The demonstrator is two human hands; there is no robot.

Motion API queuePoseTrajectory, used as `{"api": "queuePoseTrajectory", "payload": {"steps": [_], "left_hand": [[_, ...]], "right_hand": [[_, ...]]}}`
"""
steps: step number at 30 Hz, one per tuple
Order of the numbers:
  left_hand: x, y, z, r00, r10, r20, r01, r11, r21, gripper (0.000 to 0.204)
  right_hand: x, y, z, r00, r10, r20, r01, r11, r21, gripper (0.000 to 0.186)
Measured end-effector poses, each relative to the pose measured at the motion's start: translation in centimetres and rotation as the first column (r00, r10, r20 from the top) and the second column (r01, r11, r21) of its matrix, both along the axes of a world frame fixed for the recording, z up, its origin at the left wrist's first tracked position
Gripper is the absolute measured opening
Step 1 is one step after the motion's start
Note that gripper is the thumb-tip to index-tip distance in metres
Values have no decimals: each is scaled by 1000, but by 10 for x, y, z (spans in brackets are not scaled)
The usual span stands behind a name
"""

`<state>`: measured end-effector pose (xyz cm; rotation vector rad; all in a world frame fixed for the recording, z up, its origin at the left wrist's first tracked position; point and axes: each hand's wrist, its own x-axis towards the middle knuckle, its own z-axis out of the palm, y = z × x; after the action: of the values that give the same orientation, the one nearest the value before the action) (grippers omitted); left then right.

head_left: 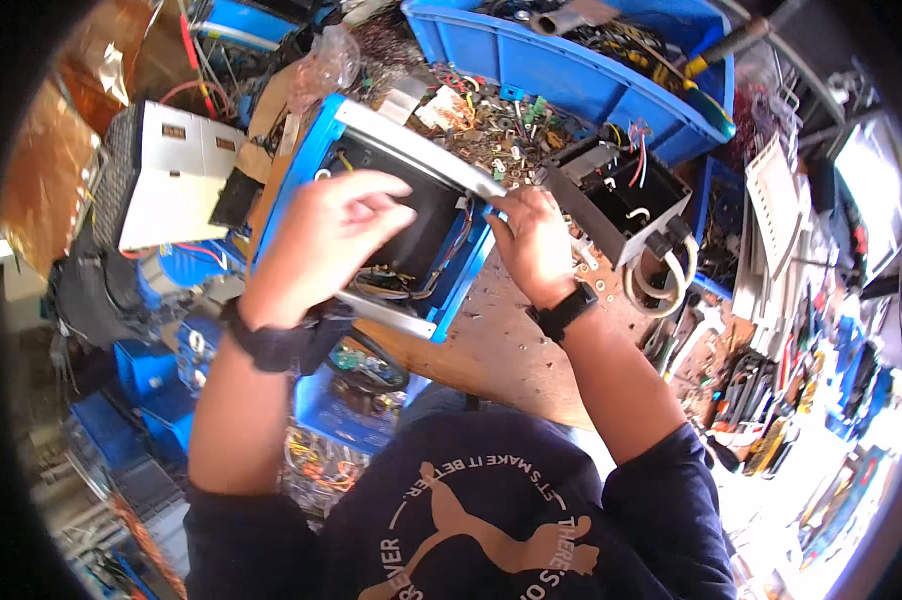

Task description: The person works on a blue and white electronic device in a cluttered workshop. They use a screwdriver and a power drill to remove screws from the casing and disconnect internal wires. The person also uses a hammer to tap parts of the device during the disassembly process.

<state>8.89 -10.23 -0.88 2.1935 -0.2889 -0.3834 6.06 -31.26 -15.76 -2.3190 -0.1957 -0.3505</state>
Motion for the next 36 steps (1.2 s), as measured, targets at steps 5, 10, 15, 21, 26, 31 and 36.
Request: {"api": "queuePoseTrajectory", "payload": {"steps": [5,10,15,21,26,31,36], "left_hand": [[-6,102,5,767,216,604,-464,836,291,26],[-15,124,-30,829,145,541,-357,881,311,44],[-15,111,-62,745,284,603,-465,870,165,46],[-18,110,-63,758,279,589,-502,827,254,44],[-18,112,-77,651,275,707,-554,809,195,42],[-24,114,-63,811,247,530,-438,857,272,45],[-21,110,-74,749,268,606,-518,807,283,40]], "right_hand": [[10,9,26,960,278,-33,-271,890,-365,9],[32,28,52,874,480,-75,-369,555,-746,10],[55,41,51,717,634,-288,-451,107,-886,13],[60,50,52,666,645,-375,-389,-129,-912,14],[67,61,52,599,703,-383,-390,-161,-907,13],[72,54,48,520,770,-370,-420,-146,-896,12],[83,56,48,434,780,-451,-452,-245,-858,13]]}}
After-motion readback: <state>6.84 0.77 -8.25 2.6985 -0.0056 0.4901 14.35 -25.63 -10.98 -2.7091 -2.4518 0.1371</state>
